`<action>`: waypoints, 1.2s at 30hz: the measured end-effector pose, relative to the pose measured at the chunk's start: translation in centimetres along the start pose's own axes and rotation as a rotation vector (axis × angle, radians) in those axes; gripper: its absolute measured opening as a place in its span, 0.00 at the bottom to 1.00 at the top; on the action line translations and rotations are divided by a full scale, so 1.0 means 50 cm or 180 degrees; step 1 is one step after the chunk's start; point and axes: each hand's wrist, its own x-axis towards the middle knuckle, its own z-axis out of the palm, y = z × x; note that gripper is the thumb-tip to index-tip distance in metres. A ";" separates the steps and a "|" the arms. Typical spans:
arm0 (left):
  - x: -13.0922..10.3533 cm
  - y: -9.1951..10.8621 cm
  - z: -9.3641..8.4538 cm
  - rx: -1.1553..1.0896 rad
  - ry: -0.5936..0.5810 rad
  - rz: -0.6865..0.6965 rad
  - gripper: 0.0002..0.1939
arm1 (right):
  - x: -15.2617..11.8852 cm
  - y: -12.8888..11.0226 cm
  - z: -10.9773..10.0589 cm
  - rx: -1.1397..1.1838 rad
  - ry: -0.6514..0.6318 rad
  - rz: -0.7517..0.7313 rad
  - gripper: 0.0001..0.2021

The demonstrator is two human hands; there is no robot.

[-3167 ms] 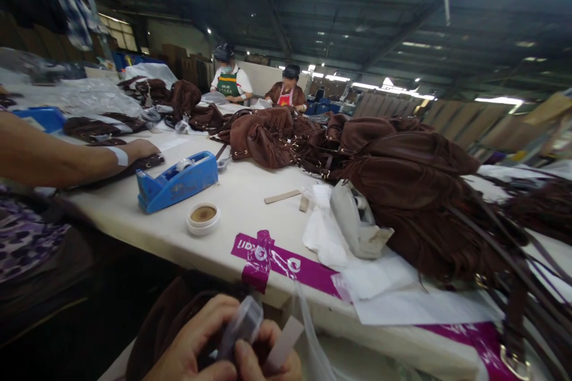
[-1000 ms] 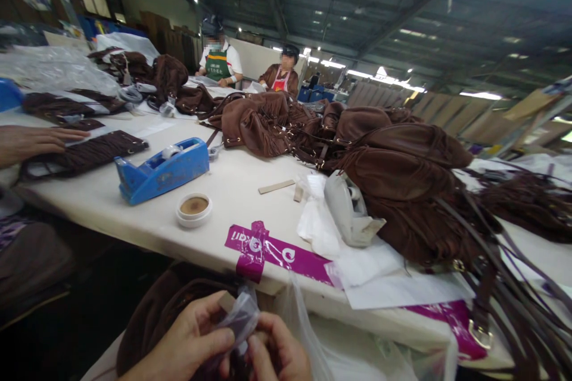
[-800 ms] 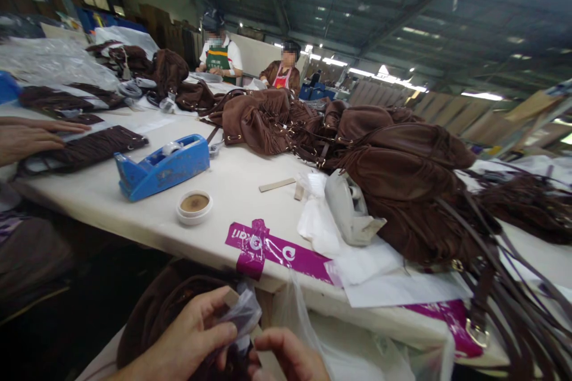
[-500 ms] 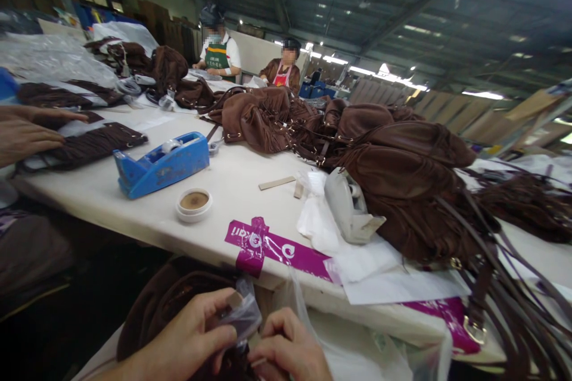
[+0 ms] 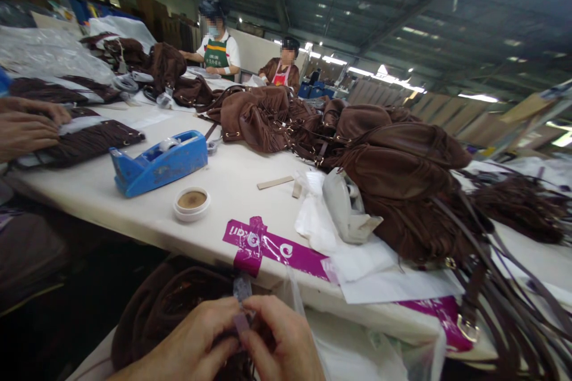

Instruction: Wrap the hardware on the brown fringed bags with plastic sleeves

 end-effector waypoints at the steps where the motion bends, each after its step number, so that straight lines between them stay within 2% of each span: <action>1: -0.001 -0.003 0.001 0.0103 -0.0021 -0.0032 0.14 | 0.003 -0.003 0.002 0.0022 0.0000 0.0056 0.07; 5: -0.007 -0.014 0.002 0.0426 -0.0048 -0.0104 0.13 | 0.008 -0.006 0.014 0.0322 -0.0061 0.0488 0.06; 7: -0.010 -0.015 0.001 0.0504 -0.0034 -0.0091 0.14 | 0.007 -0.004 0.018 0.0349 0.0041 0.0526 0.04; 10: -0.010 -0.014 -0.001 0.0552 -0.0078 -0.0139 0.16 | 0.010 -0.004 0.021 0.0232 0.0379 0.0224 0.07; 13: -0.008 -0.003 -0.008 0.0479 -0.0096 -0.0340 0.14 | 0.019 -0.008 0.019 0.0225 0.0560 -0.0341 0.10; 17: -0.007 0.026 -0.023 0.0171 -0.0272 -0.0399 0.08 | 0.032 -0.009 0.015 0.0246 0.0503 -0.0757 0.10; 20: -0.004 0.038 -0.030 -0.0037 -0.0227 -0.0508 0.09 | 0.036 -0.004 0.019 0.0323 0.0475 -0.0864 0.10; 22: 0.003 0.032 -0.029 -0.0254 -0.0180 -0.0672 0.10 | 0.036 -0.002 0.023 0.0344 0.0526 -0.0826 0.10; 24: 0.013 0.019 -0.026 -0.0699 -0.0287 -0.0845 0.09 | 0.036 -0.003 0.027 0.0354 0.0503 -0.0643 0.09; 26: 0.021 0.004 -0.021 -0.1160 -0.0384 -0.0956 0.10 | 0.036 -0.007 0.027 0.0379 0.0384 -0.0332 0.08; 28: 0.026 -0.004 -0.018 -0.1325 -0.0302 -0.0962 0.13 | 0.037 -0.012 0.024 0.0437 0.0186 0.0020 0.07; 31: 0.023 -0.005 -0.015 -0.1012 -0.0091 -0.0804 0.13 | 0.041 -0.020 0.014 0.0548 0.0004 0.0346 0.07; 36: 0.009 0.005 -0.010 0.0021 0.0081 -0.0708 0.12 | 0.047 -0.031 -0.001 0.0203 0.0036 -0.0099 0.08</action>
